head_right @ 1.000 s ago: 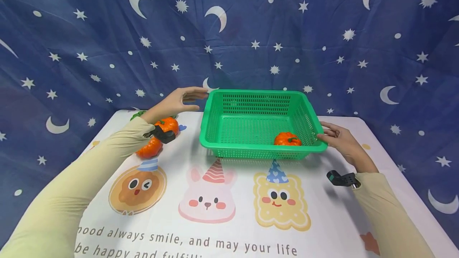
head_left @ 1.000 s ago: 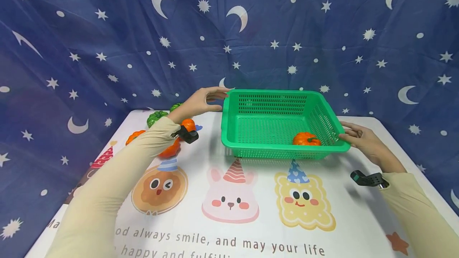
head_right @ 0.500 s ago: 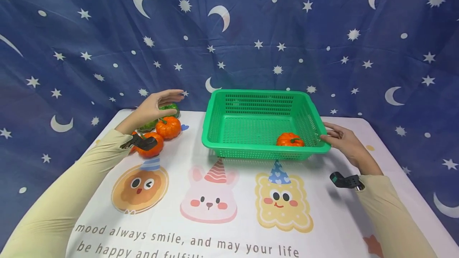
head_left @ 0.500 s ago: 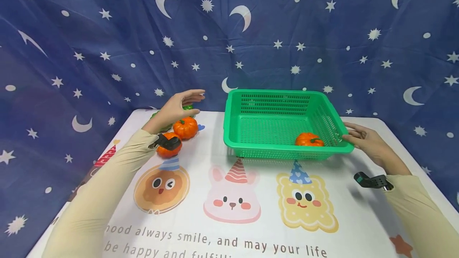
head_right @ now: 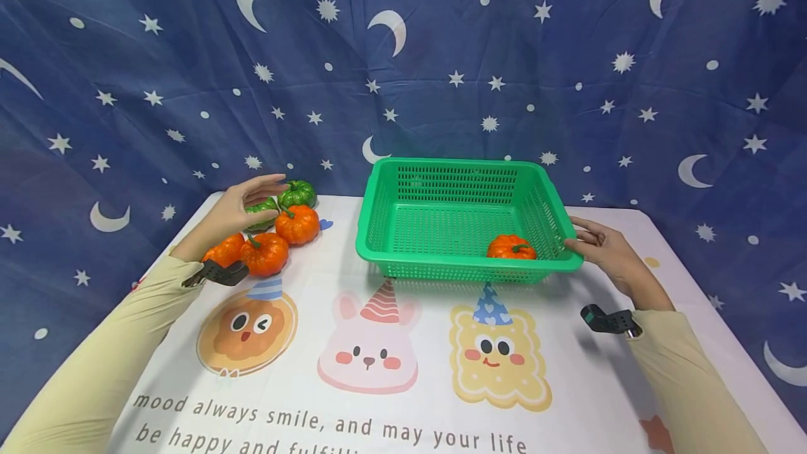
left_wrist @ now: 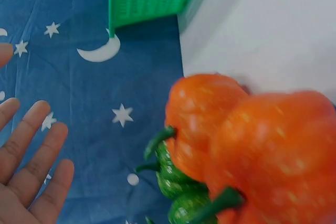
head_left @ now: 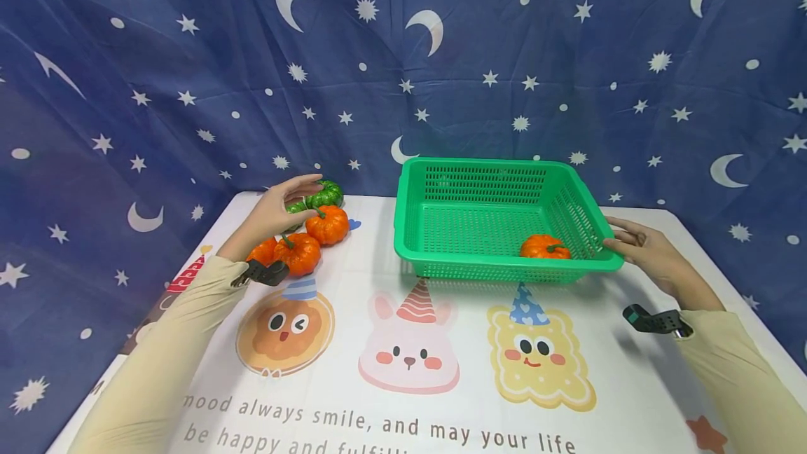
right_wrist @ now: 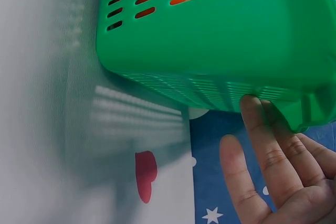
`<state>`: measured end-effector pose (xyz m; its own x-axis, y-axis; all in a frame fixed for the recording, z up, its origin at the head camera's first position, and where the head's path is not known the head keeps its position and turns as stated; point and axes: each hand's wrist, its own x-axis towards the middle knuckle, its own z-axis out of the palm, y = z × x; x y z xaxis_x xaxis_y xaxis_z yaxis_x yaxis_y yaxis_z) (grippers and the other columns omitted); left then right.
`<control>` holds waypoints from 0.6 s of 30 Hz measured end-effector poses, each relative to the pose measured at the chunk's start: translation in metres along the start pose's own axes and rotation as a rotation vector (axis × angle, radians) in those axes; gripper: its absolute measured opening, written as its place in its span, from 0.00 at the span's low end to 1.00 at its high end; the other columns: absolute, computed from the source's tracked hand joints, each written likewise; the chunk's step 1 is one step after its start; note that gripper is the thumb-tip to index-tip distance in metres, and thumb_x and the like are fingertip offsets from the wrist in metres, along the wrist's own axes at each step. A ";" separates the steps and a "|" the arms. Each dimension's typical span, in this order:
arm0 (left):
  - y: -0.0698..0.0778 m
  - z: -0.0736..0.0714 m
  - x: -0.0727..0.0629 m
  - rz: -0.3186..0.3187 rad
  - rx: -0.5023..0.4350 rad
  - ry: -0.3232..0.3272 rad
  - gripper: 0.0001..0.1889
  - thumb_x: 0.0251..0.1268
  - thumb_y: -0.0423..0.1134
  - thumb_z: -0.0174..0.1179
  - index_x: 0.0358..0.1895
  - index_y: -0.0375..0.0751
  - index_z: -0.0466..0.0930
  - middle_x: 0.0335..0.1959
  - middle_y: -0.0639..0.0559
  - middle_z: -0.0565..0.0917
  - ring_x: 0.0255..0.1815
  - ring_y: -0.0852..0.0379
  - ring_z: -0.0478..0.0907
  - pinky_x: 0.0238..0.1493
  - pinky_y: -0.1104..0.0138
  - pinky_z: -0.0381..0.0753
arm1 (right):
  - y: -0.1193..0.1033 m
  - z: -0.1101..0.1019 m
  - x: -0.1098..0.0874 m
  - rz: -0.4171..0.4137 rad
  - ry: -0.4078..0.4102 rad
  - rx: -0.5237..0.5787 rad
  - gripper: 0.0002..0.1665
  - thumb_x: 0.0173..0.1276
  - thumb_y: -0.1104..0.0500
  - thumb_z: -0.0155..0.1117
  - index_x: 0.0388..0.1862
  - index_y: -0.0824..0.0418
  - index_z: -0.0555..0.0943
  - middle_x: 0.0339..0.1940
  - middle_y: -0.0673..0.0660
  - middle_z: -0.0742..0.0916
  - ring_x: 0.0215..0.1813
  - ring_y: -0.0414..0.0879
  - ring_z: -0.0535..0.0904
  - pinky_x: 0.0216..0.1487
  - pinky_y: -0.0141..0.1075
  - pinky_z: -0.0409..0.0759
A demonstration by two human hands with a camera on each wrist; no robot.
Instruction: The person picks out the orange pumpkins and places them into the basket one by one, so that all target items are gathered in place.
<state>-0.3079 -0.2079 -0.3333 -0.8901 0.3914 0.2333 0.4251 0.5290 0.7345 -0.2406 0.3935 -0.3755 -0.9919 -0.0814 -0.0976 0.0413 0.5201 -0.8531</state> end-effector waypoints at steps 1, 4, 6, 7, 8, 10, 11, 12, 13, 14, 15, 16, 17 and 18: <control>-0.003 -0.001 -0.002 -0.005 0.003 0.006 0.33 0.61 0.32 0.61 0.69 0.37 0.61 0.63 0.34 0.72 0.65 0.40 0.68 0.69 0.48 0.63 | 0.000 0.000 0.000 -0.002 -0.001 0.001 0.45 0.70 0.51 0.57 0.75 0.68 0.48 0.37 0.18 0.73 0.40 0.16 0.74 0.39 0.17 0.76; -0.010 -0.003 -0.011 -0.018 0.000 0.014 0.33 0.60 0.32 0.62 0.70 0.36 0.60 0.63 0.33 0.72 0.65 0.39 0.68 0.69 0.48 0.63 | 0.001 -0.001 0.001 -0.008 -0.004 -0.018 0.44 0.70 0.51 0.57 0.75 0.68 0.48 0.38 0.19 0.73 0.41 0.17 0.74 0.39 0.17 0.75; -0.013 -0.004 -0.017 -0.025 -0.003 0.019 0.34 0.60 0.33 0.62 0.70 0.36 0.60 0.62 0.33 0.72 0.65 0.39 0.68 0.69 0.48 0.63 | 0.001 -0.001 0.001 -0.011 -0.007 -0.034 0.44 0.70 0.51 0.56 0.75 0.67 0.48 0.38 0.20 0.73 0.41 0.16 0.74 0.39 0.17 0.74; -0.016 -0.004 -0.020 -0.027 -0.004 0.023 0.34 0.60 0.33 0.62 0.70 0.35 0.60 0.62 0.33 0.72 0.65 0.39 0.68 0.69 0.47 0.63 | 0.001 -0.001 0.001 -0.011 -0.009 -0.042 0.44 0.70 0.51 0.56 0.75 0.67 0.48 0.39 0.20 0.72 0.41 0.16 0.73 0.39 0.17 0.73; -0.017 -0.004 -0.023 -0.029 -0.010 0.024 0.34 0.60 0.33 0.62 0.70 0.36 0.60 0.62 0.33 0.72 0.65 0.38 0.68 0.69 0.47 0.62 | 0.001 -0.001 0.001 -0.011 -0.011 -0.049 0.44 0.70 0.51 0.56 0.75 0.67 0.48 0.39 0.20 0.72 0.42 0.16 0.73 0.39 0.17 0.72; -0.022 -0.004 -0.028 -0.027 -0.014 0.033 0.34 0.60 0.32 0.62 0.69 0.35 0.60 0.62 0.32 0.72 0.64 0.37 0.68 0.68 0.45 0.63 | 0.001 -0.002 0.000 -0.011 -0.014 -0.049 0.44 0.70 0.51 0.56 0.75 0.66 0.48 0.40 0.21 0.72 0.42 0.16 0.73 0.39 0.17 0.72; -0.024 -0.004 -0.031 -0.024 -0.014 0.039 0.34 0.60 0.32 0.62 0.69 0.34 0.60 0.61 0.32 0.72 0.63 0.36 0.68 0.67 0.45 0.63 | 0.001 -0.002 0.000 -0.008 -0.014 -0.051 0.44 0.70 0.51 0.56 0.75 0.66 0.48 0.40 0.21 0.72 0.42 0.16 0.73 0.39 0.17 0.72; -0.026 -0.004 -0.033 -0.024 -0.013 0.045 0.33 0.60 0.31 0.62 0.69 0.34 0.60 0.61 0.31 0.72 0.63 0.36 0.68 0.67 0.45 0.63 | 0.001 -0.001 0.000 -0.006 -0.015 -0.053 0.44 0.70 0.51 0.56 0.75 0.65 0.48 0.40 0.21 0.72 0.42 0.16 0.73 0.39 0.17 0.72; -0.028 -0.003 -0.035 -0.026 -0.010 0.051 0.34 0.60 0.31 0.62 0.69 0.34 0.60 0.61 0.31 0.72 0.63 0.36 0.68 0.66 0.45 0.64 | 0.001 -0.001 0.000 -0.003 -0.016 -0.054 0.44 0.70 0.50 0.56 0.75 0.65 0.48 0.40 0.20 0.72 0.42 0.16 0.73 0.39 0.17 0.72; -0.030 -0.002 -0.037 -0.033 -0.008 0.058 0.33 0.59 0.31 0.62 0.69 0.34 0.61 0.61 0.31 0.71 0.63 0.36 0.68 0.66 0.45 0.64 | 0.001 -0.001 0.000 0.000 -0.015 -0.056 0.44 0.70 0.50 0.56 0.75 0.65 0.49 0.40 0.20 0.72 0.42 0.16 0.73 0.39 0.17 0.72; -0.032 -0.002 -0.039 -0.039 -0.006 0.064 0.34 0.59 0.30 0.62 0.69 0.34 0.60 0.61 0.31 0.71 0.63 0.36 0.68 0.66 0.45 0.64 | 0.001 -0.001 0.000 0.003 -0.015 -0.057 0.44 0.70 0.50 0.56 0.75 0.65 0.49 0.39 0.20 0.72 0.42 0.16 0.73 0.39 0.17 0.72; -0.034 -0.001 -0.042 -0.049 -0.005 0.070 0.34 0.59 0.30 0.62 0.69 0.34 0.60 0.61 0.30 0.71 0.63 0.36 0.68 0.67 0.45 0.63 | 0.000 -0.001 0.000 0.005 -0.016 -0.059 0.44 0.70 0.50 0.56 0.75 0.64 0.49 0.39 0.20 0.72 0.42 0.16 0.73 0.39 0.18 0.72; -0.035 0.000 -0.044 -0.057 -0.002 0.075 0.34 0.59 0.30 0.62 0.69 0.34 0.60 0.61 0.31 0.71 0.63 0.37 0.68 0.67 0.45 0.63 | 0.000 -0.001 0.000 0.006 -0.016 -0.065 0.44 0.70 0.49 0.56 0.76 0.64 0.49 0.40 0.20 0.72 0.42 0.16 0.72 0.39 0.18 0.72; -0.037 0.000 -0.046 -0.063 0.002 0.081 0.35 0.58 0.29 0.62 0.69 0.33 0.60 0.61 0.30 0.71 0.63 0.37 0.68 0.67 0.45 0.63 | 0.000 -0.001 0.000 0.006 -0.015 -0.067 0.44 0.70 0.49 0.56 0.76 0.64 0.49 0.40 0.21 0.72 0.42 0.15 0.72 0.39 0.18 0.72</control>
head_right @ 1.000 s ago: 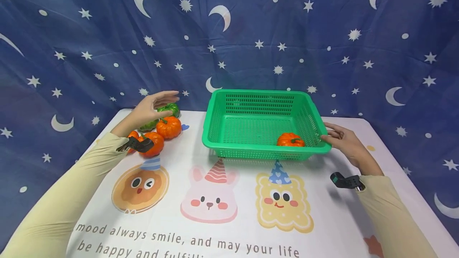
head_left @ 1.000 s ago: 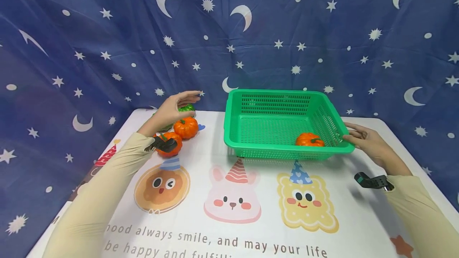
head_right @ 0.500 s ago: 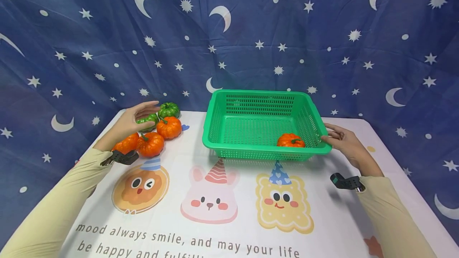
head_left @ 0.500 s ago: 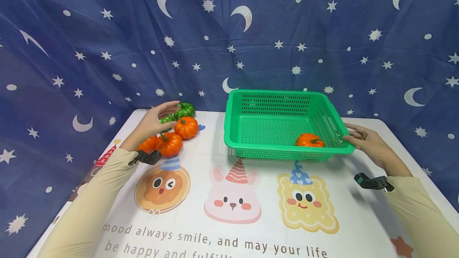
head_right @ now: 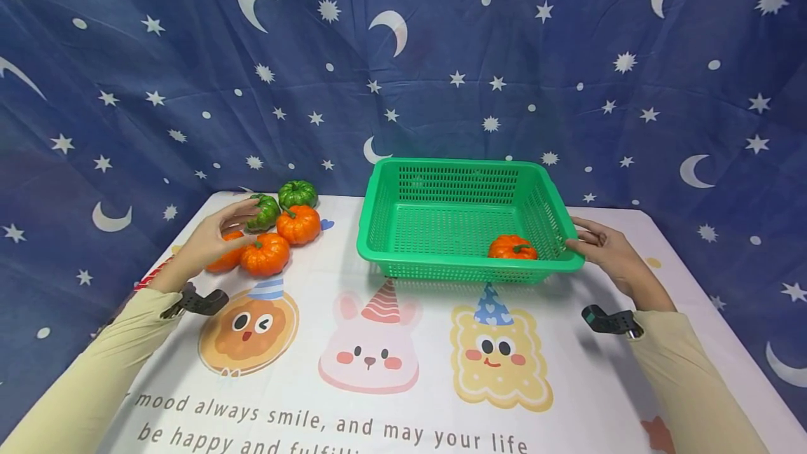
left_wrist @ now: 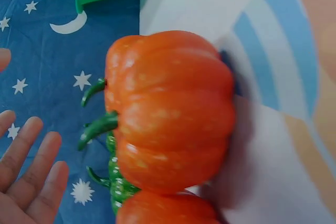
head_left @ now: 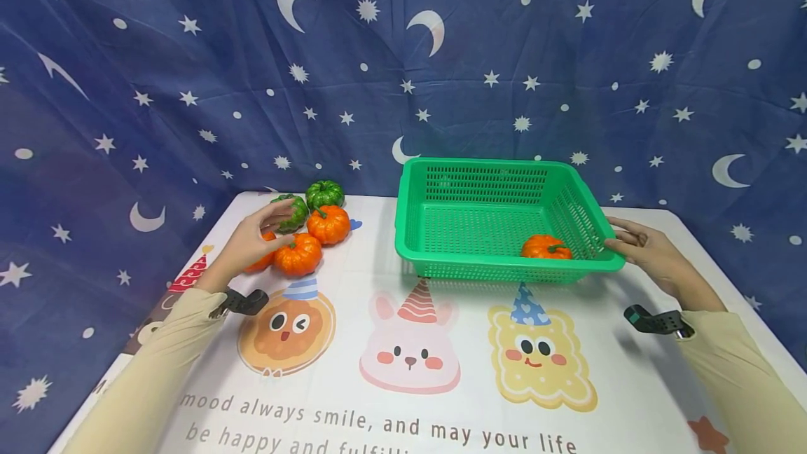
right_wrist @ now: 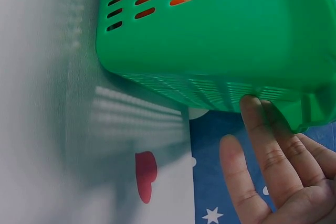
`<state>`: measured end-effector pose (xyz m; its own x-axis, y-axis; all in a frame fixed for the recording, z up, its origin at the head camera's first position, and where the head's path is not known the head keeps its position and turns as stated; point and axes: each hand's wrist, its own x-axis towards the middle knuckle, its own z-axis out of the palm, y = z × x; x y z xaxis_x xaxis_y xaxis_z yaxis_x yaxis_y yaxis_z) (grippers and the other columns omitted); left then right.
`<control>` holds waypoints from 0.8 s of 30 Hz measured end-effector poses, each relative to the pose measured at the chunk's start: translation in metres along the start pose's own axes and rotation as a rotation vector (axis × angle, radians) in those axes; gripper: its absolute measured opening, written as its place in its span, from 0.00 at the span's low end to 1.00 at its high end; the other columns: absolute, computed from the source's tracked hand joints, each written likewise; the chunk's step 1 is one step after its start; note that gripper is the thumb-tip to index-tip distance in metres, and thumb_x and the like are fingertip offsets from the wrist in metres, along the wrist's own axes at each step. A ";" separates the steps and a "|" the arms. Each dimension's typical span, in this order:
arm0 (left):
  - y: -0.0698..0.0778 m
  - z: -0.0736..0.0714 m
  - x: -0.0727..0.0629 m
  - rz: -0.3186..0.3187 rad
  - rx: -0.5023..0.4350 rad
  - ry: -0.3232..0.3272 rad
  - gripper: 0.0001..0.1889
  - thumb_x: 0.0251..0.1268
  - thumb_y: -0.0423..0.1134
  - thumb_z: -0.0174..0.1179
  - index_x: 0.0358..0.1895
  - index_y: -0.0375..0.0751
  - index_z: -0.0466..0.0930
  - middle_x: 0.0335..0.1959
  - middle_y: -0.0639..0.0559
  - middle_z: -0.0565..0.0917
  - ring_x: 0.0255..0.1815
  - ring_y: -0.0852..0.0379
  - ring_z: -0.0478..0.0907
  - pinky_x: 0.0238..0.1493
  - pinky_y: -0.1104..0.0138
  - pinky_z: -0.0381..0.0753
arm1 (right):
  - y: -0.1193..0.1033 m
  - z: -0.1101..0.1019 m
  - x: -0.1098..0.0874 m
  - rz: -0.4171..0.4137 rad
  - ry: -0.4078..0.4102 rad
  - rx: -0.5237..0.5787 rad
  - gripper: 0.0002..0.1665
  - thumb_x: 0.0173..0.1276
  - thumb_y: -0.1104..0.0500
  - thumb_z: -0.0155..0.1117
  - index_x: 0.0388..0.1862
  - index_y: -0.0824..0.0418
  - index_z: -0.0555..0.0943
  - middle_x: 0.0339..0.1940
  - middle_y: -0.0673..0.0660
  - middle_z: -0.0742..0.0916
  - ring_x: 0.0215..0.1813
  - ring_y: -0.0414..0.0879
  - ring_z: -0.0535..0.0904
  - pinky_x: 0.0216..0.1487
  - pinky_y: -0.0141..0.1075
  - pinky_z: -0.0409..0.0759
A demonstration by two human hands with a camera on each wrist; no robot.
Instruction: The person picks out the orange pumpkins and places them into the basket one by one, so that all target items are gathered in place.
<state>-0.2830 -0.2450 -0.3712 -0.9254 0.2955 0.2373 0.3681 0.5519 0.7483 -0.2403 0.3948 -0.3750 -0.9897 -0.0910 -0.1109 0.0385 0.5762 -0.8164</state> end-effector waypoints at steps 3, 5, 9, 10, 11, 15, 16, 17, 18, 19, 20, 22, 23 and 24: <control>-0.004 0.002 -0.006 -0.016 -0.004 0.014 0.35 0.57 0.29 0.63 0.69 0.33 0.59 0.61 0.30 0.71 0.63 0.36 0.68 0.67 0.44 0.63 | 0.000 0.000 0.000 -0.002 0.000 0.003 0.44 0.70 0.50 0.56 0.76 0.64 0.49 0.40 0.21 0.72 0.42 0.15 0.72 0.39 0.17 0.72; -0.006 0.003 -0.009 -0.017 0.002 0.020 0.36 0.57 0.30 0.64 0.69 0.32 0.59 0.61 0.30 0.72 0.61 0.35 0.70 0.66 0.44 0.64 | 0.000 0.000 -0.001 -0.007 0.000 0.008 0.44 0.70 0.50 0.56 0.75 0.64 0.48 0.40 0.20 0.72 0.42 0.15 0.72 0.39 0.17 0.72; -0.011 0.005 -0.014 -0.023 -0.002 0.025 0.36 0.57 0.30 0.64 0.70 0.32 0.58 0.61 0.30 0.71 0.60 0.35 0.71 0.64 0.45 0.65 | -0.001 0.000 -0.001 -0.015 0.002 0.025 0.43 0.70 0.51 0.56 0.75 0.65 0.48 0.39 0.19 0.72 0.42 0.16 0.73 0.39 0.16 0.73; -0.013 0.006 -0.015 -0.022 0.003 0.028 0.36 0.57 0.30 0.64 0.69 0.32 0.58 0.61 0.30 0.72 0.60 0.35 0.71 0.64 0.45 0.65 | -0.001 0.000 -0.001 -0.018 0.003 0.028 0.43 0.70 0.51 0.56 0.75 0.65 0.48 0.39 0.19 0.72 0.42 0.16 0.73 0.39 0.16 0.73; -0.015 0.006 -0.015 -0.022 0.011 0.032 0.36 0.57 0.29 0.64 0.69 0.31 0.59 0.61 0.30 0.72 0.60 0.35 0.71 0.64 0.46 0.66 | -0.001 0.001 -0.001 -0.018 0.004 0.030 0.43 0.70 0.51 0.56 0.75 0.66 0.48 0.39 0.19 0.72 0.41 0.16 0.73 0.39 0.16 0.73; -0.022 0.010 -0.016 -0.024 0.005 0.030 0.36 0.56 0.27 0.63 0.69 0.30 0.59 0.60 0.29 0.72 0.61 0.35 0.70 0.64 0.47 0.65 | -0.001 0.001 0.000 -0.015 0.004 0.040 0.44 0.70 0.52 0.56 0.75 0.67 0.48 0.38 0.18 0.72 0.41 0.17 0.74 0.39 0.16 0.74; -0.024 0.010 -0.016 -0.026 0.007 0.028 0.36 0.56 0.27 0.63 0.69 0.29 0.59 0.60 0.28 0.72 0.62 0.35 0.69 0.64 0.47 0.64 | -0.001 0.001 0.000 -0.012 0.004 0.041 0.44 0.70 0.52 0.56 0.75 0.67 0.48 0.38 0.18 0.72 0.41 0.17 0.74 0.39 0.17 0.74; -0.026 0.011 -0.016 -0.028 0.006 0.025 0.36 0.56 0.26 0.63 0.69 0.29 0.59 0.60 0.28 0.71 0.62 0.35 0.69 0.64 0.47 0.64 | 0.000 0.001 0.000 -0.010 0.003 0.042 0.44 0.70 0.51 0.56 0.75 0.67 0.47 0.38 0.18 0.72 0.41 0.18 0.74 0.39 0.17 0.74; -0.028 0.012 -0.017 -0.032 0.003 0.021 0.36 0.56 0.26 0.63 0.69 0.29 0.59 0.61 0.28 0.71 0.62 0.35 0.68 0.65 0.47 0.63 | 0.000 0.001 0.000 -0.008 0.003 0.042 0.44 0.70 0.51 0.56 0.75 0.67 0.47 0.38 0.18 0.72 0.41 0.18 0.75 0.39 0.17 0.75; -0.029 0.012 -0.017 -0.036 0.008 0.019 0.36 0.56 0.26 0.63 0.69 0.29 0.59 0.61 0.29 0.71 0.63 0.36 0.68 0.65 0.47 0.63 | 0.000 0.001 0.000 -0.008 0.003 0.043 0.44 0.70 0.52 0.56 0.75 0.67 0.47 0.38 0.18 0.72 0.41 0.18 0.75 0.39 0.17 0.75; -0.030 0.013 -0.017 -0.041 0.012 0.017 0.36 0.56 0.26 0.63 0.69 0.30 0.59 0.61 0.29 0.71 0.63 0.36 0.68 0.65 0.48 0.63 | 0.001 0.001 0.001 -0.008 0.002 0.043 0.44 0.71 0.52 0.56 0.75 0.67 0.47 0.38 0.18 0.72 0.41 0.18 0.75 0.39 0.17 0.75; -0.031 0.014 -0.018 -0.047 0.017 0.016 0.37 0.55 0.27 0.64 0.69 0.30 0.59 0.61 0.29 0.71 0.63 0.36 0.68 0.65 0.49 0.63 | 0.001 0.001 0.001 -0.011 0.002 0.045 0.44 0.71 0.52 0.56 0.75 0.67 0.47 0.38 0.18 0.72 0.41 0.18 0.75 0.39 0.17 0.75; -0.032 0.015 -0.018 -0.049 0.017 0.016 0.37 0.55 0.26 0.64 0.69 0.30 0.59 0.62 0.30 0.71 0.64 0.37 0.67 0.65 0.49 0.63 | 0.002 0.001 0.001 -0.012 0.002 0.047 0.44 0.71 0.52 0.56 0.75 0.67 0.47 0.38 0.18 0.72 0.41 0.18 0.75 0.39 0.17 0.75; -0.032 0.015 -0.018 -0.051 0.017 0.015 0.37 0.55 0.26 0.64 0.69 0.30 0.59 0.62 0.30 0.70 0.64 0.37 0.67 0.65 0.49 0.62 | 0.002 0.001 0.001 -0.015 0.003 0.048 0.44 0.70 0.53 0.56 0.75 0.68 0.47 0.38 0.18 0.72 0.41 0.18 0.75 0.39 0.17 0.75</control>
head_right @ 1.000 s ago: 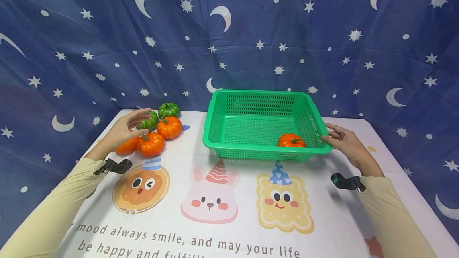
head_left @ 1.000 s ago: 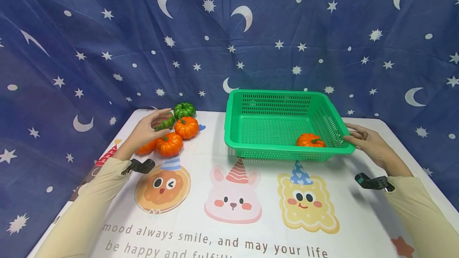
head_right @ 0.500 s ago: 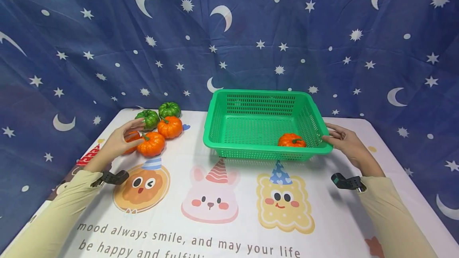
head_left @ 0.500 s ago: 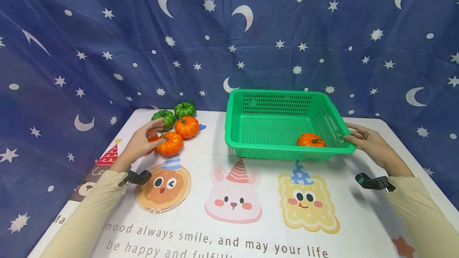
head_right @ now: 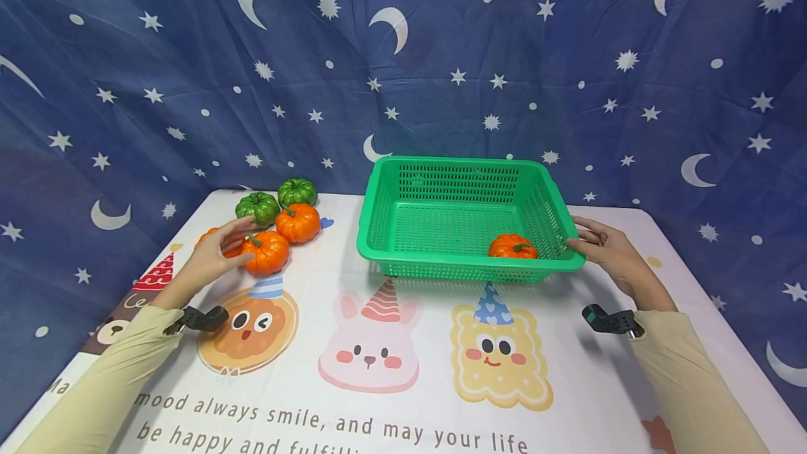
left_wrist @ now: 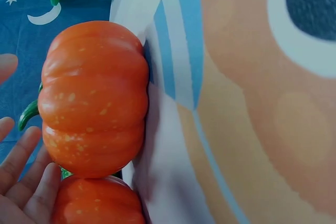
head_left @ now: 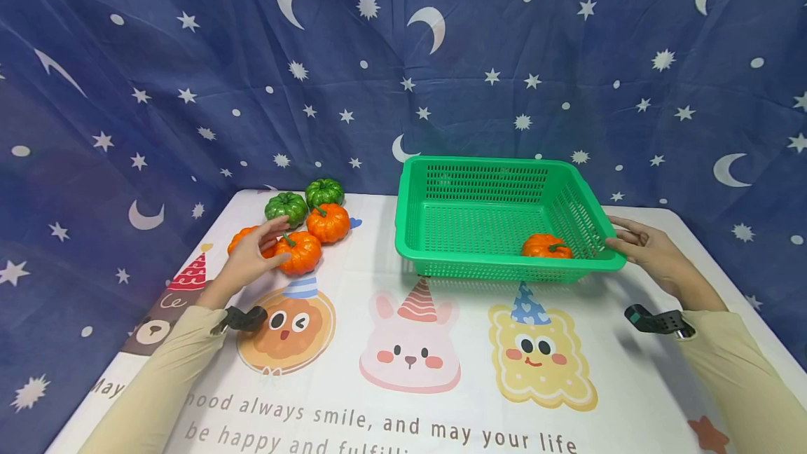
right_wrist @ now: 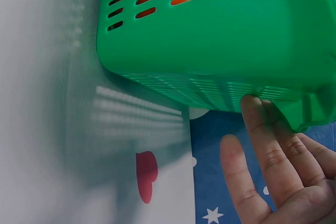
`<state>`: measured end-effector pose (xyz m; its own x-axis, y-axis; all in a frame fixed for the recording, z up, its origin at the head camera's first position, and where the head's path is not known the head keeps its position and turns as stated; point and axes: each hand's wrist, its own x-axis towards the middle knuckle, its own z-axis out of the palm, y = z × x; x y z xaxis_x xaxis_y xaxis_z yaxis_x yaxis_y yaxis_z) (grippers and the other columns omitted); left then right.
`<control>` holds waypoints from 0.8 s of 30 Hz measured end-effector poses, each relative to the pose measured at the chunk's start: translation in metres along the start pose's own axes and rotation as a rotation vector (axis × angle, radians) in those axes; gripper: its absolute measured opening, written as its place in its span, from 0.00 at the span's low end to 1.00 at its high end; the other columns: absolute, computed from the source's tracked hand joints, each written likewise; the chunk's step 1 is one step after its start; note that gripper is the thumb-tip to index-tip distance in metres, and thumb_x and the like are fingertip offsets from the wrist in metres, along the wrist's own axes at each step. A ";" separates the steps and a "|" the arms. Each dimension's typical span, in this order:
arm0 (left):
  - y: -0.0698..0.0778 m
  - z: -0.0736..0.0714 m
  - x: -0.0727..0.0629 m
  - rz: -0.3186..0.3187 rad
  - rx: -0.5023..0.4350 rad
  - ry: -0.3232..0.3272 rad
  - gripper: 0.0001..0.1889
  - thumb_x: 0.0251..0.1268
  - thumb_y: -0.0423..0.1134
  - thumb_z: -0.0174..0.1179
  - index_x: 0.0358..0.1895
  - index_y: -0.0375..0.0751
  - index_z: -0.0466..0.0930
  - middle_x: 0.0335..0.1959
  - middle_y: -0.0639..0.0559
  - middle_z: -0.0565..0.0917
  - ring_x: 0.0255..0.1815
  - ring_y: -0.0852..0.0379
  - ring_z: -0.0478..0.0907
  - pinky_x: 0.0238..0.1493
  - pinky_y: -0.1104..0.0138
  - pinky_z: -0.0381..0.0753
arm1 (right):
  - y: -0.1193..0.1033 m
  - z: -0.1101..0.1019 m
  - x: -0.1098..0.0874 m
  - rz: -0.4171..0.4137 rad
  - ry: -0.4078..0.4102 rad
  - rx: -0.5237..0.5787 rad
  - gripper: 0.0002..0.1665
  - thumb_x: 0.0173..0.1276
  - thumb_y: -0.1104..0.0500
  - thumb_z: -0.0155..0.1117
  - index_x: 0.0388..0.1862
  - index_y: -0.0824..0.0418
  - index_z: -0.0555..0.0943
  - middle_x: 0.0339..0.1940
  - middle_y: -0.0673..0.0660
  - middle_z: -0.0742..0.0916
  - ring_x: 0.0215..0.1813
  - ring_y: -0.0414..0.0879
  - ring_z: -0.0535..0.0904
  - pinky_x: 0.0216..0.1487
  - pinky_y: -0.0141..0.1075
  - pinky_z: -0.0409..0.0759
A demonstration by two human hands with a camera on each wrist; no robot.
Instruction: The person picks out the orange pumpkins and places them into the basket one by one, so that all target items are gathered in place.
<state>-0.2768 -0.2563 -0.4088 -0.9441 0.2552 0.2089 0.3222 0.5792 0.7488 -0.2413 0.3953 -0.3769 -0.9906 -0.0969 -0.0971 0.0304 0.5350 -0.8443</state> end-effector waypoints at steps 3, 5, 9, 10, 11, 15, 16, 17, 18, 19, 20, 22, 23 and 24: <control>0.000 0.001 -0.001 -0.003 0.004 -0.004 0.37 0.54 0.26 0.63 0.69 0.29 0.59 0.63 0.29 0.69 0.65 0.36 0.66 0.66 0.49 0.62 | 0.000 0.000 0.000 -0.006 0.002 0.009 0.43 0.70 0.53 0.56 0.75 0.68 0.48 0.38 0.18 0.73 0.41 0.18 0.75 0.39 0.17 0.75; 0.001 0.002 -0.001 -0.007 0.003 -0.008 0.37 0.54 0.25 0.63 0.69 0.29 0.58 0.63 0.29 0.68 0.66 0.35 0.65 0.66 0.48 0.61 | 0.001 0.000 0.000 -0.010 0.003 0.014 0.43 0.71 0.54 0.56 0.75 0.68 0.48 0.38 0.18 0.73 0.41 0.18 0.75 0.38 0.17 0.75; 0.002 0.003 -0.001 -0.014 0.006 -0.013 0.37 0.53 0.23 0.62 0.69 0.30 0.58 0.64 0.28 0.68 0.66 0.35 0.64 0.68 0.47 0.61 | 0.000 0.000 0.000 -0.016 0.004 0.019 0.43 0.71 0.55 0.56 0.74 0.69 0.48 0.38 0.19 0.74 0.40 0.19 0.76 0.38 0.17 0.76; 0.002 0.003 -0.001 -0.014 0.012 -0.013 0.38 0.53 0.23 0.62 0.69 0.30 0.58 0.63 0.28 0.68 0.66 0.34 0.64 0.68 0.47 0.61 | 0.000 0.000 0.000 -0.016 0.004 0.018 0.43 0.71 0.55 0.56 0.74 0.69 0.48 0.38 0.18 0.74 0.40 0.19 0.76 0.38 0.17 0.76; 0.002 0.004 -0.001 -0.013 0.019 -0.012 0.38 0.52 0.23 0.62 0.69 0.30 0.58 0.63 0.28 0.68 0.66 0.34 0.64 0.68 0.47 0.61 | 0.001 0.000 0.000 -0.014 0.003 0.017 0.43 0.71 0.54 0.56 0.75 0.69 0.48 0.38 0.18 0.74 0.40 0.19 0.76 0.39 0.17 0.76; 0.001 0.004 -0.001 -0.018 0.051 -0.010 0.38 0.51 0.22 0.63 0.69 0.31 0.59 0.63 0.29 0.69 0.65 0.34 0.65 0.67 0.47 0.63 | 0.001 0.001 0.000 -0.002 0.006 0.014 0.43 0.70 0.52 0.56 0.75 0.66 0.48 0.38 0.18 0.73 0.41 0.18 0.75 0.39 0.17 0.75; 0.001 0.004 -0.001 -0.020 0.055 -0.011 0.38 0.51 0.22 0.63 0.69 0.31 0.59 0.63 0.29 0.69 0.65 0.34 0.65 0.67 0.47 0.63 | 0.000 0.001 -0.001 0.000 0.009 0.012 0.43 0.70 0.52 0.56 0.75 0.66 0.48 0.38 0.18 0.73 0.41 0.18 0.75 0.39 0.17 0.75; 0.001 0.004 -0.001 -0.022 0.058 -0.011 0.38 0.51 0.22 0.63 0.69 0.31 0.59 0.63 0.29 0.69 0.65 0.34 0.65 0.67 0.47 0.63 | 0.000 0.001 -0.001 -0.001 0.009 0.010 0.43 0.70 0.52 0.56 0.75 0.65 0.48 0.38 0.18 0.73 0.41 0.17 0.75 0.39 0.17 0.74; 0.001 0.004 -0.001 -0.023 0.060 -0.011 0.38 0.51 0.22 0.63 0.68 0.31 0.59 0.63 0.29 0.69 0.65 0.35 0.65 0.67 0.47 0.63 | 0.000 0.001 -0.001 -0.001 0.011 0.010 0.43 0.70 0.52 0.56 0.75 0.65 0.48 0.38 0.18 0.73 0.41 0.17 0.75 0.39 0.17 0.75; 0.001 0.004 -0.001 -0.023 0.060 -0.011 0.38 0.50 0.22 0.63 0.68 0.31 0.59 0.63 0.29 0.69 0.65 0.35 0.65 0.67 0.47 0.63 | 0.000 0.001 -0.001 0.000 0.014 0.005 0.43 0.70 0.52 0.56 0.75 0.65 0.49 0.38 0.18 0.73 0.41 0.17 0.75 0.39 0.17 0.75; 0.001 0.005 -0.001 -0.023 0.060 -0.011 0.38 0.50 0.22 0.63 0.68 0.31 0.59 0.63 0.29 0.70 0.65 0.35 0.65 0.67 0.48 0.63 | 0.000 0.001 0.000 0.000 0.015 0.003 0.43 0.70 0.51 0.56 0.75 0.65 0.49 0.38 0.18 0.73 0.41 0.17 0.75 0.38 0.17 0.74; 0.001 0.005 -0.001 -0.024 0.058 -0.011 0.38 0.50 0.21 0.63 0.68 0.31 0.60 0.63 0.29 0.70 0.65 0.35 0.65 0.67 0.48 0.63 | 0.000 0.000 0.000 0.001 0.014 0.002 0.44 0.70 0.51 0.56 0.75 0.65 0.48 0.38 0.18 0.73 0.40 0.17 0.75 0.38 0.17 0.74; 0.002 0.005 -0.001 -0.025 0.058 -0.010 0.38 0.50 0.22 0.63 0.68 0.31 0.60 0.63 0.29 0.70 0.65 0.35 0.65 0.67 0.48 0.63 | 0.000 0.000 0.000 0.004 0.012 0.001 0.44 0.70 0.51 0.56 0.75 0.65 0.48 0.38 0.18 0.73 0.40 0.17 0.75 0.38 0.17 0.74; 0.001 0.005 -0.001 -0.027 0.056 -0.009 0.38 0.50 0.22 0.63 0.68 0.31 0.60 0.62 0.29 0.70 0.65 0.35 0.66 0.67 0.48 0.64 | 0.001 0.000 0.000 0.010 0.012 0.001 0.44 0.70 0.51 0.56 0.76 0.65 0.48 0.37 0.17 0.73 0.40 0.17 0.75 0.38 0.17 0.74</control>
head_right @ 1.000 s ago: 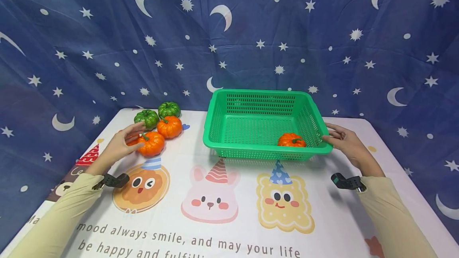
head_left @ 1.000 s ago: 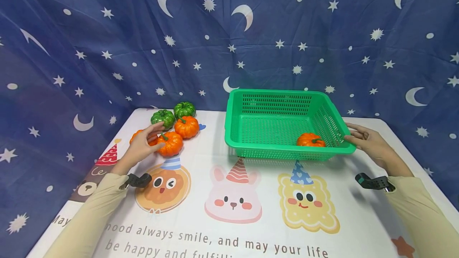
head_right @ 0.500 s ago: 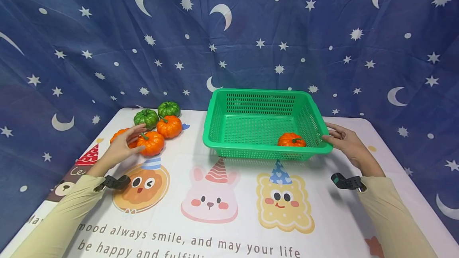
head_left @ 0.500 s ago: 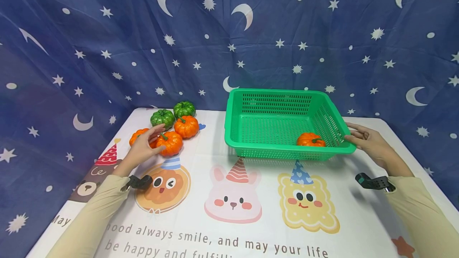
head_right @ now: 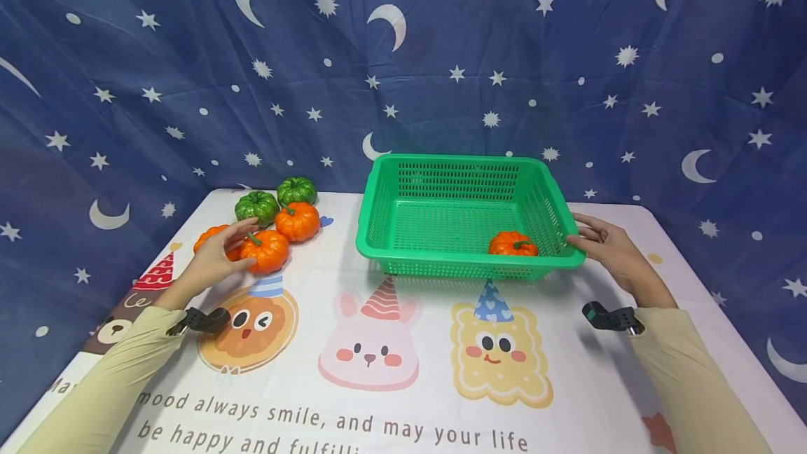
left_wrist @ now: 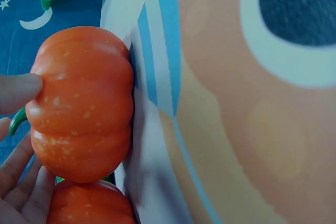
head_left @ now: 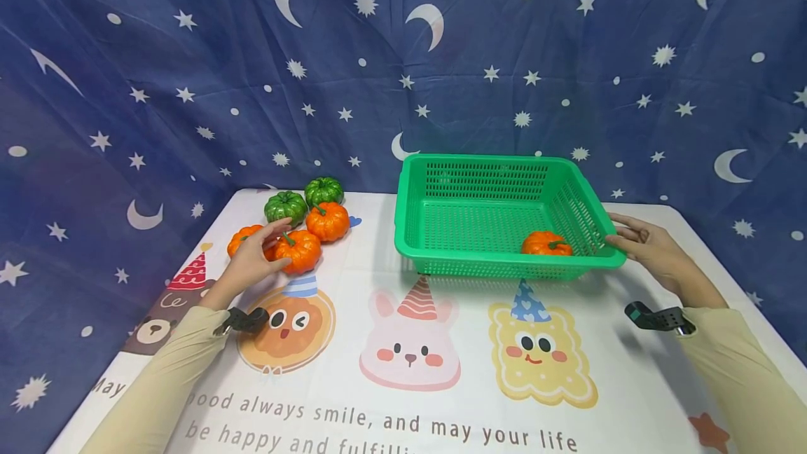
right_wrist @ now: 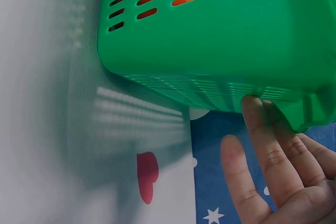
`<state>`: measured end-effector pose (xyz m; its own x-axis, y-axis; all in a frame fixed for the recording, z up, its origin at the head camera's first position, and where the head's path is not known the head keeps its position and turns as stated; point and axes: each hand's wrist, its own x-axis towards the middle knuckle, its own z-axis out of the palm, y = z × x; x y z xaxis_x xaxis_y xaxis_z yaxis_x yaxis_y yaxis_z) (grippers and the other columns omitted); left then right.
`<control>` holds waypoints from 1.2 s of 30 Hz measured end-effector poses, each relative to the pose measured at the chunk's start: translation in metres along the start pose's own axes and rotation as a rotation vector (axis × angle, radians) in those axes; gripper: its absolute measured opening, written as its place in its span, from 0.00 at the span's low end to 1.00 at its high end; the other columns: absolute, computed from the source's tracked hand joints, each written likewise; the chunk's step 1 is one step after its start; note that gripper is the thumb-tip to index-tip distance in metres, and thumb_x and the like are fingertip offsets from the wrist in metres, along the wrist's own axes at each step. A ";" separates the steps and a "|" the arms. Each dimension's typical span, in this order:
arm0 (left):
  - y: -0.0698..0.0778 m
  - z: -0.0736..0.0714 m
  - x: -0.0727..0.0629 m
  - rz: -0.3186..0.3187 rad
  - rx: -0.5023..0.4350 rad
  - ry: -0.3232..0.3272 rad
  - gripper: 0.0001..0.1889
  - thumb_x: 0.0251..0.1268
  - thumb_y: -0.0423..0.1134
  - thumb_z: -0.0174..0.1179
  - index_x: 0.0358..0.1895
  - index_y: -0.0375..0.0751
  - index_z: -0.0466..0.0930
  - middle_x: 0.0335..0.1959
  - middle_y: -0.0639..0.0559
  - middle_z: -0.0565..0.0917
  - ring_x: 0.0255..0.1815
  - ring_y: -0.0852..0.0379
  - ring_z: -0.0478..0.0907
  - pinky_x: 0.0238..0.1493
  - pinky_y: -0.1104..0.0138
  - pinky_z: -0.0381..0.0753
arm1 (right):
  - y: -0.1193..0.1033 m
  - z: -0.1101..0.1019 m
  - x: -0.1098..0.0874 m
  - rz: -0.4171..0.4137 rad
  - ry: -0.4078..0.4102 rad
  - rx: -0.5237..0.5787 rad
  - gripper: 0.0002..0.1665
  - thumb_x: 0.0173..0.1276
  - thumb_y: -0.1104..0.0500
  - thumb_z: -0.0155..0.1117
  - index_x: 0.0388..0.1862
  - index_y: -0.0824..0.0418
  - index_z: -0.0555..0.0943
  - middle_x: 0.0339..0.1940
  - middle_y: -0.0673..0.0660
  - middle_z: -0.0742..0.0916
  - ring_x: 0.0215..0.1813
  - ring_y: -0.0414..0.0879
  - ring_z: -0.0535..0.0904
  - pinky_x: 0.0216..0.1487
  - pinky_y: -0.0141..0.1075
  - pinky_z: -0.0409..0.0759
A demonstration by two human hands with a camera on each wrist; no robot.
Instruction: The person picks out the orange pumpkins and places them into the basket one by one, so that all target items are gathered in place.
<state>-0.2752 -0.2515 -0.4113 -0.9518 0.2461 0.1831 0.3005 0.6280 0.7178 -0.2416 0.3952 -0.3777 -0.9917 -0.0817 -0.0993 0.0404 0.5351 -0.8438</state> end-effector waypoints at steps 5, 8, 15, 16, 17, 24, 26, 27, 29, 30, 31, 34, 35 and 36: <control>0.001 0.001 0.000 -0.011 0.006 0.008 0.38 0.51 0.22 0.64 0.68 0.32 0.60 0.62 0.30 0.70 0.65 0.35 0.66 0.67 0.48 0.64 | 0.000 -0.001 0.001 0.001 -0.002 -0.004 0.44 0.70 0.51 0.56 0.75 0.65 0.48 0.37 0.17 0.73 0.40 0.17 0.74 0.38 0.16 0.74; 0.002 0.001 0.000 -0.016 0.008 0.007 0.38 0.51 0.22 0.63 0.68 0.32 0.60 0.63 0.30 0.70 0.65 0.35 0.66 0.67 0.48 0.64 | 0.000 -0.001 0.001 -0.006 0.001 -0.008 0.44 0.70 0.51 0.57 0.75 0.66 0.48 0.38 0.19 0.72 0.40 0.16 0.74 0.38 0.16 0.73; 0.002 0.001 0.000 -0.028 0.029 -0.004 0.37 0.52 0.24 0.63 0.69 0.33 0.60 0.63 0.30 0.69 0.65 0.34 0.66 0.67 0.46 0.64 | 0.000 -0.001 0.001 -0.020 0.007 -0.003 0.43 0.70 0.53 0.57 0.75 0.66 0.49 0.38 0.19 0.72 0.41 0.16 0.74 0.38 0.15 0.73; 0.002 0.001 0.000 -0.030 0.032 -0.004 0.37 0.53 0.24 0.63 0.69 0.33 0.60 0.63 0.31 0.69 0.65 0.34 0.66 0.67 0.46 0.64 | 0.000 -0.001 0.001 -0.023 0.008 -0.001 0.43 0.70 0.53 0.57 0.75 0.66 0.50 0.38 0.19 0.72 0.41 0.16 0.74 0.38 0.15 0.73; 0.001 0.001 0.000 -0.032 0.038 -0.003 0.37 0.53 0.24 0.63 0.69 0.33 0.60 0.63 0.31 0.69 0.65 0.34 0.66 0.67 0.46 0.64 | 0.000 -0.001 0.001 -0.023 0.007 0.001 0.43 0.70 0.53 0.57 0.75 0.66 0.50 0.38 0.18 0.72 0.41 0.16 0.74 0.38 0.15 0.73; 0.003 0.003 -0.001 -0.037 0.081 0.005 0.36 0.53 0.27 0.64 0.68 0.35 0.61 0.63 0.32 0.71 0.64 0.34 0.67 0.66 0.46 0.65 | 0.001 0.000 0.001 -0.006 0.004 -0.002 0.43 0.70 0.52 0.56 0.75 0.66 0.49 0.37 0.17 0.73 0.40 0.17 0.74 0.37 0.17 0.73; 0.003 0.003 -0.002 -0.040 0.089 0.008 0.36 0.53 0.28 0.64 0.68 0.35 0.62 0.63 0.32 0.71 0.64 0.34 0.68 0.66 0.46 0.66 | 0.001 0.000 0.001 -0.006 0.007 -0.009 0.43 0.70 0.52 0.56 0.75 0.66 0.49 0.37 0.18 0.72 0.40 0.17 0.74 0.37 0.17 0.73; 0.004 0.003 -0.002 -0.042 0.092 0.010 0.36 0.53 0.28 0.64 0.68 0.35 0.62 0.63 0.32 0.71 0.63 0.34 0.68 0.66 0.46 0.66 | 0.001 0.000 0.001 -0.007 0.008 -0.012 0.43 0.70 0.51 0.57 0.75 0.66 0.49 0.37 0.18 0.72 0.40 0.16 0.73 0.37 0.16 0.72; 0.004 0.004 -0.002 -0.047 0.095 0.013 0.36 0.53 0.28 0.64 0.68 0.35 0.62 0.63 0.32 0.71 0.63 0.35 0.68 0.66 0.47 0.66 | 0.001 0.000 0.001 -0.009 0.012 -0.012 0.44 0.70 0.52 0.57 0.75 0.66 0.49 0.37 0.18 0.72 0.40 0.16 0.73 0.37 0.16 0.72; 0.004 0.004 -0.003 -0.051 0.098 0.014 0.36 0.53 0.28 0.64 0.68 0.35 0.62 0.63 0.32 0.71 0.63 0.35 0.68 0.66 0.47 0.66 | 0.001 0.000 0.001 -0.011 0.014 -0.012 0.44 0.70 0.52 0.57 0.75 0.66 0.49 0.37 0.18 0.72 0.40 0.16 0.73 0.37 0.16 0.71; 0.004 0.004 -0.003 -0.054 0.098 0.015 0.36 0.54 0.28 0.65 0.68 0.35 0.62 0.63 0.32 0.71 0.63 0.35 0.68 0.66 0.46 0.66 | 0.001 0.000 0.001 -0.013 0.014 -0.007 0.44 0.70 0.52 0.57 0.75 0.66 0.49 0.37 0.18 0.72 0.40 0.16 0.73 0.37 0.16 0.72; 0.005 0.005 -0.003 -0.064 0.103 0.018 0.36 0.54 0.29 0.65 0.68 0.36 0.62 0.63 0.32 0.71 0.63 0.34 0.68 0.66 0.46 0.66 | 0.001 0.000 0.001 -0.018 0.011 0.017 0.43 0.70 0.53 0.57 0.75 0.67 0.49 0.37 0.18 0.73 0.40 0.17 0.74 0.37 0.16 0.73; 0.005 0.005 -0.003 -0.068 0.105 0.019 0.36 0.54 0.29 0.65 0.68 0.36 0.62 0.63 0.32 0.71 0.63 0.34 0.68 0.66 0.46 0.66 | 0.001 0.000 0.001 -0.018 0.008 0.024 0.43 0.70 0.53 0.57 0.75 0.67 0.49 0.37 0.18 0.73 0.40 0.17 0.75 0.37 0.16 0.74; 0.005 0.005 -0.004 -0.070 0.107 0.021 0.36 0.54 0.30 0.65 0.68 0.37 0.62 0.64 0.32 0.70 0.63 0.34 0.68 0.66 0.46 0.66 | 0.001 0.000 0.001 -0.017 0.006 0.026 0.43 0.70 0.53 0.56 0.75 0.67 0.48 0.37 0.18 0.73 0.40 0.17 0.75 0.37 0.16 0.74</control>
<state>-0.2699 -0.2455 -0.4112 -0.9714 0.1842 0.1497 0.2370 0.7185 0.6539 -0.2425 0.3955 -0.3790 -0.9930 -0.0853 -0.0816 0.0266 0.5118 -0.8587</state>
